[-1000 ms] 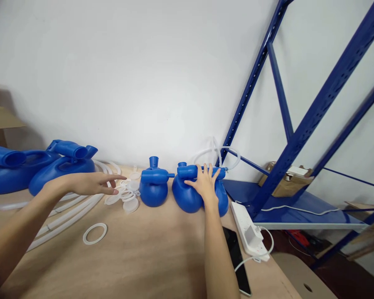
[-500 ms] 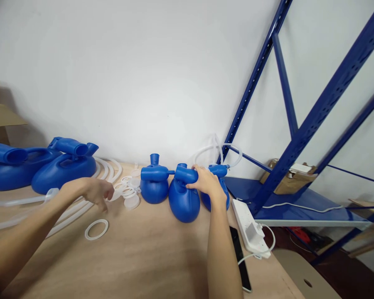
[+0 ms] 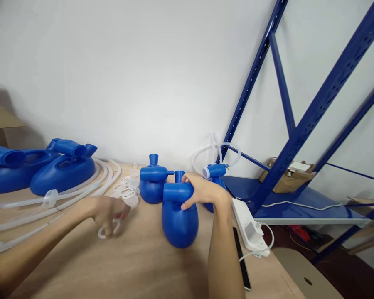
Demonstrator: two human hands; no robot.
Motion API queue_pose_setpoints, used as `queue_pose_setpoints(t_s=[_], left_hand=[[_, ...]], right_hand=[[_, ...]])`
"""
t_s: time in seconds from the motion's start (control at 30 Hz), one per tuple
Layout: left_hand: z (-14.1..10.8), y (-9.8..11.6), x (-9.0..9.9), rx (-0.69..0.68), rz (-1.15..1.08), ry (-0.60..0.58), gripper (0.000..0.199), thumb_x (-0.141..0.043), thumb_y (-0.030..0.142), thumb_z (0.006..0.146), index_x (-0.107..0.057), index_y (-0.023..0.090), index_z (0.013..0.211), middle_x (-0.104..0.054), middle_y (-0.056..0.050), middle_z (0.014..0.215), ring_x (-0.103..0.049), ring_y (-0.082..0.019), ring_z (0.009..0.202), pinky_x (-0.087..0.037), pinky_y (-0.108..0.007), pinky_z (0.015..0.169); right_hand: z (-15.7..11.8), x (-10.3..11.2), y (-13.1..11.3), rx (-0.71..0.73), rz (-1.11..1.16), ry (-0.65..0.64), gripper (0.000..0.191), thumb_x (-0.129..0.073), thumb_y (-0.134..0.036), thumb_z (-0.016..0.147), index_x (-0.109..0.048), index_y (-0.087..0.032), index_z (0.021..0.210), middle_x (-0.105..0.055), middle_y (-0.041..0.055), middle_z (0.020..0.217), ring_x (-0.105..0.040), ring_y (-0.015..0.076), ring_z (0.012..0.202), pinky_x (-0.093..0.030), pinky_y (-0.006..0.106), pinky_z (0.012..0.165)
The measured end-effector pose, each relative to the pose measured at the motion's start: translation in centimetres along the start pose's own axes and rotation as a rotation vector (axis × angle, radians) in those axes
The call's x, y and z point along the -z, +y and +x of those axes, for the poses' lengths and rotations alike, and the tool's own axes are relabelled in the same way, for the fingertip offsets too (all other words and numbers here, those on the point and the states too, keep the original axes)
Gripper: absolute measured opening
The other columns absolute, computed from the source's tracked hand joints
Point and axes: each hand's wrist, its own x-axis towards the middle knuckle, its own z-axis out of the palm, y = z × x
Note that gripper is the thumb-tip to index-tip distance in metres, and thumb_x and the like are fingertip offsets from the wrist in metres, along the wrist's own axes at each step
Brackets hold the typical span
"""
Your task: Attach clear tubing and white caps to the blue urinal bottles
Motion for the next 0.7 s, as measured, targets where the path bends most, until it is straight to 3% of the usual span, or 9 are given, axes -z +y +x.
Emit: queue_pose_setpoints(t_s=[0.03, 0.07, 0.17, 0.23, 0.33, 0.43, 0.57, 0.7], left_hand=[[-0.9, 0.9, 1.2, -0.074, -0.037, -0.056, 0.051, -0.088, 0.043, 0.056, -0.078, 0.024, 0.101, -0.074, -0.005, 0.089, -0.069, -0.024, 0.068, -0.056, -0.032, 0.058], [-1.7, 1.8, 2.4, -0.175, -0.097, -0.033, 0.051, -0.084, 0.04, 0.063, -0.075, 0.025, 0.111, -0.073, -0.006, 0.102, -0.071, -0.023, 0.081, -0.059, -0.031, 0.067], [-3.2, 4.2, 4.8, -0.424, -0.321, 0.291, 0.031, -0.074, 0.036, 0.081, -0.069, 0.024, 0.109, -0.066, -0.007, 0.126, -0.067, -0.023, 0.111, -0.057, -0.034, 0.095], [-3.3, 5.1, 5.2, -0.487, -0.421, 0.482, 0.023, -0.075, 0.038, 0.084, -0.063, 0.021, 0.094, -0.064, -0.009, 0.132, -0.066, -0.024, 0.117, -0.056, -0.037, 0.1], [-2.9, 5.3, 4.7, -0.475, -0.411, 0.513, 0.035, -0.078, 0.042, 0.082, -0.051, 0.02, 0.075, -0.068, -0.01, 0.129, -0.069, -0.025, 0.112, -0.056, -0.04, 0.097], [-2.8, 5.0, 4.5, -0.415, -0.381, 0.544, 0.042, -0.078, 0.046, 0.082, -0.047, 0.021, 0.068, -0.073, -0.009, 0.126, -0.067, -0.027, 0.117, -0.054, -0.039, 0.098], [-3.2, 5.4, 4.8, -0.392, -0.513, 0.659, 0.046, -0.069, 0.05, 0.09, -0.042, 0.021, 0.066, -0.07, -0.011, 0.134, -0.064, -0.028, 0.123, -0.054, -0.036, 0.094], [-2.9, 6.6, 4.0, -0.415, -0.359, 0.621, 0.038, -0.06, 0.047, 0.098, -0.048, 0.021, 0.073, -0.064, -0.012, 0.144, -0.055, -0.03, 0.138, -0.048, -0.041, 0.107]], right_hand=[[0.0, -0.1, -0.5, 0.02, -0.019, -0.019, 0.072, -0.094, -0.05, 0.057, -0.056, -0.025, 0.112, -0.065, 0.0028, 0.116, -0.063, 0.0289, 0.108, -0.05, 0.034, 0.087], [0.1, -0.2, -1.1, 0.035, -0.036, -0.037, 0.073, -0.095, -0.052, 0.056, -0.056, -0.025, 0.111, -0.064, 0.0027, 0.115, -0.062, 0.0287, 0.107, -0.049, 0.034, 0.086], [0.4, -0.6, -2.8, 0.084, -0.054, -0.092, 0.073, -0.093, -0.056, 0.057, -0.055, -0.025, 0.11, -0.064, 0.0018, 0.111, -0.063, 0.0273, 0.102, -0.048, 0.033, 0.084], [0.6, -0.9, -3.6, 0.116, -0.045, -0.108, 0.071, -0.093, -0.055, 0.059, -0.055, -0.026, 0.111, -0.064, 0.0018, 0.113, -0.063, 0.0266, 0.101, -0.049, 0.033, 0.084], [0.9, -1.2, -3.9, 0.157, -0.046, -0.076, 0.071, -0.092, -0.054, 0.062, -0.059, -0.028, 0.119, -0.066, 0.0029, 0.122, -0.064, 0.027, 0.108, -0.05, 0.034, 0.091], [1.2, -1.2, -3.3, 0.215, -0.052, -0.024, 0.075, -0.09, -0.055, 0.066, -0.061, -0.03, 0.13, -0.066, 0.0041, 0.131, -0.063, 0.0288, 0.119, -0.05, 0.036, 0.099], [1.9, -1.3, -2.2, 0.25, 0.014, 0.008, 0.077, -0.087, -0.058, 0.071, -0.061, -0.03, 0.138, -0.065, 0.0062, 0.137, -0.06, 0.0313, 0.128, -0.046, 0.043, 0.11], [2.7, -1.5, -1.7, 0.239, 0.062, 0.019, 0.08, -0.086, -0.059, 0.073, -0.06, -0.028, 0.141, -0.064, 0.0075, 0.141, -0.059, 0.0318, 0.13, -0.043, 0.046, 0.114]])
